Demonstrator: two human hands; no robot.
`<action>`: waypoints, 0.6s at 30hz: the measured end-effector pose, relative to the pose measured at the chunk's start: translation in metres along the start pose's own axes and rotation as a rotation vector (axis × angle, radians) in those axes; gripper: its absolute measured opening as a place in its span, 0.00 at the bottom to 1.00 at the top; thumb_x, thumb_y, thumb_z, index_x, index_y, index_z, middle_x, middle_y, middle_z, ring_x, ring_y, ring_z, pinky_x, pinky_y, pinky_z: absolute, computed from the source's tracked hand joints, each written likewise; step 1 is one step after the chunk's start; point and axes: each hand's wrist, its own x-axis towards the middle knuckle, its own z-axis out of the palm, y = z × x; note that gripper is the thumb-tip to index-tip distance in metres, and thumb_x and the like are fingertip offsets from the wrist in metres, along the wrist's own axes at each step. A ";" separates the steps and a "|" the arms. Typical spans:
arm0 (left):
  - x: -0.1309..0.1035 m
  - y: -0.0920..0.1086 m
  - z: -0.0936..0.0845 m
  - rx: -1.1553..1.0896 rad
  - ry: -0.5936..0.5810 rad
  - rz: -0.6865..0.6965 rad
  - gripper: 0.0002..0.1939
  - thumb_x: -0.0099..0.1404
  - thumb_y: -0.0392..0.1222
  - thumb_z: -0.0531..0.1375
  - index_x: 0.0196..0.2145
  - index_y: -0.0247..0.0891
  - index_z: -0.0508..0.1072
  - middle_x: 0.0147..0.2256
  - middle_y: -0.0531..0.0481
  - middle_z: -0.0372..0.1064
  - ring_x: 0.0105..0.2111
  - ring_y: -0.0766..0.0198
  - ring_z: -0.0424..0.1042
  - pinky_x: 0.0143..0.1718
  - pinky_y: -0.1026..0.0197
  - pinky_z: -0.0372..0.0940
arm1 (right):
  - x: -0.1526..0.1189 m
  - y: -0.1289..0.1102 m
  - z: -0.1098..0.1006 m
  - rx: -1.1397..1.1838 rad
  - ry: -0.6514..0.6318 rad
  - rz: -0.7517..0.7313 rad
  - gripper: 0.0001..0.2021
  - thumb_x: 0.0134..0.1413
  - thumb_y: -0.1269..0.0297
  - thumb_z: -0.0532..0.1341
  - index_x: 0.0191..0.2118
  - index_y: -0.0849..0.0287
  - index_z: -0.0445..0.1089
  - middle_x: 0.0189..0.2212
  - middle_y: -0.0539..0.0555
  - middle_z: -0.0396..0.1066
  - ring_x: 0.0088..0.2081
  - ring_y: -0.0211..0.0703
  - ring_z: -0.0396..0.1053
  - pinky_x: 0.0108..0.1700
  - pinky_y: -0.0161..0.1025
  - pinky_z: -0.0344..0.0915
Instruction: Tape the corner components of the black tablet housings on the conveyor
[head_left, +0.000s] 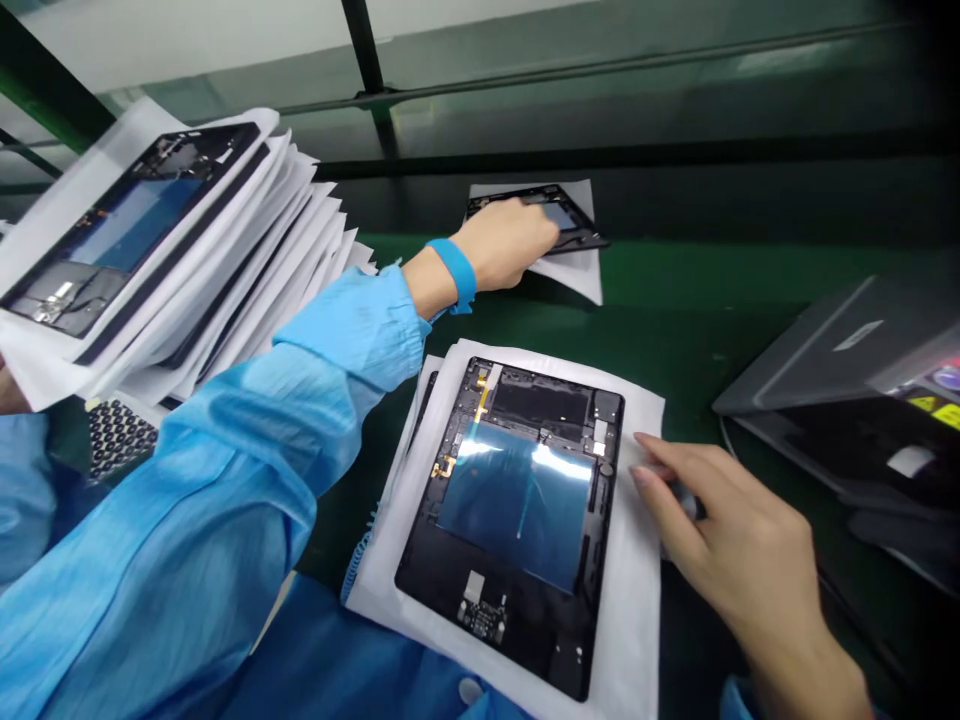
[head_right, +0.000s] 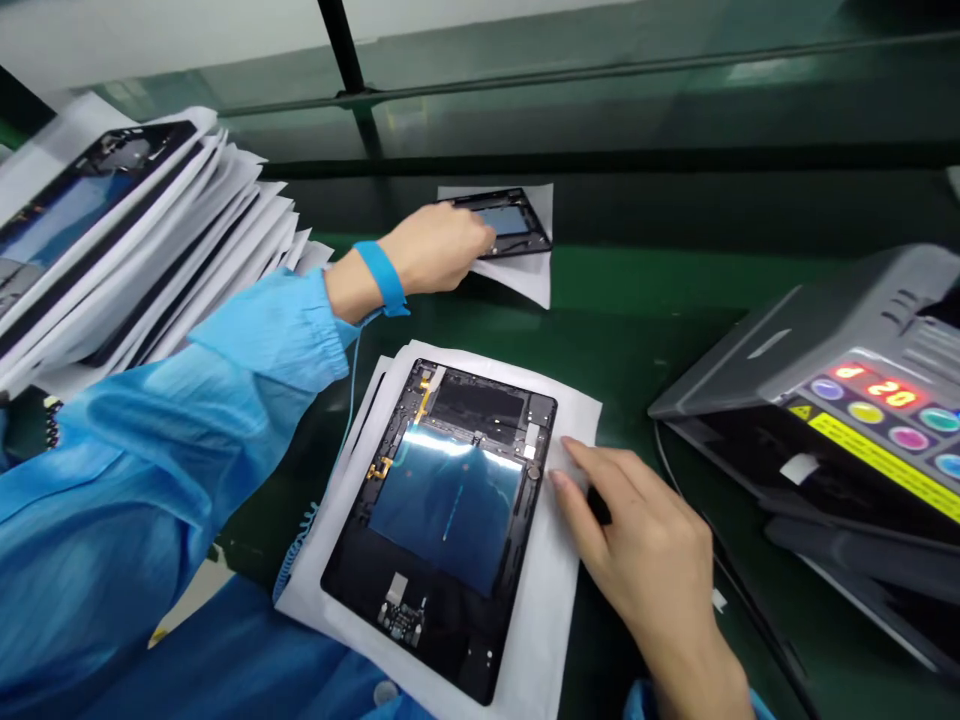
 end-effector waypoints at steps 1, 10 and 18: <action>-0.011 0.009 -0.018 0.005 0.024 -0.007 0.25 0.67 0.30 0.38 0.44 0.17 0.73 0.44 0.39 0.74 0.50 0.54 0.73 0.54 0.47 0.62 | -0.001 0.002 -0.001 -0.006 -0.001 0.011 0.11 0.66 0.61 0.60 0.49 0.58 0.73 0.39 0.52 0.76 0.36 0.40 0.74 0.36 0.37 0.67; -0.214 0.112 -0.103 0.066 0.159 0.417 0.22 0.69 0.31 0.44 0.37 0.42 0.77 0.34 0.46 0.74 0.27 0.55 0.68 0.24 0.51 0.65 | 0.009 0.009 -0.011 -0.063 0.079 0.049 0.08 0.66 0.65 0.58 0.44 0.57 0.74 0.34 0.52 0.76 0.34 0.40 0.74 0.34 0.35 0.68; -0.238 0.121 -0.034 -0.199 0.051 0.484 0.02 0.61 0.34 0.62 0.31 0.38 0.76 0.28 0.51 0.74 0.25 0.60 0.71 0.24 0.58 0.69 | -0.039 0.007 -0.058 -0.452 0.291 0.034 0.17 0.56 0.69 0.65 0.52 0.56 0.72 0.37 0.59 0.76 0.37 0.51 0.75 0.39 0.43 0.68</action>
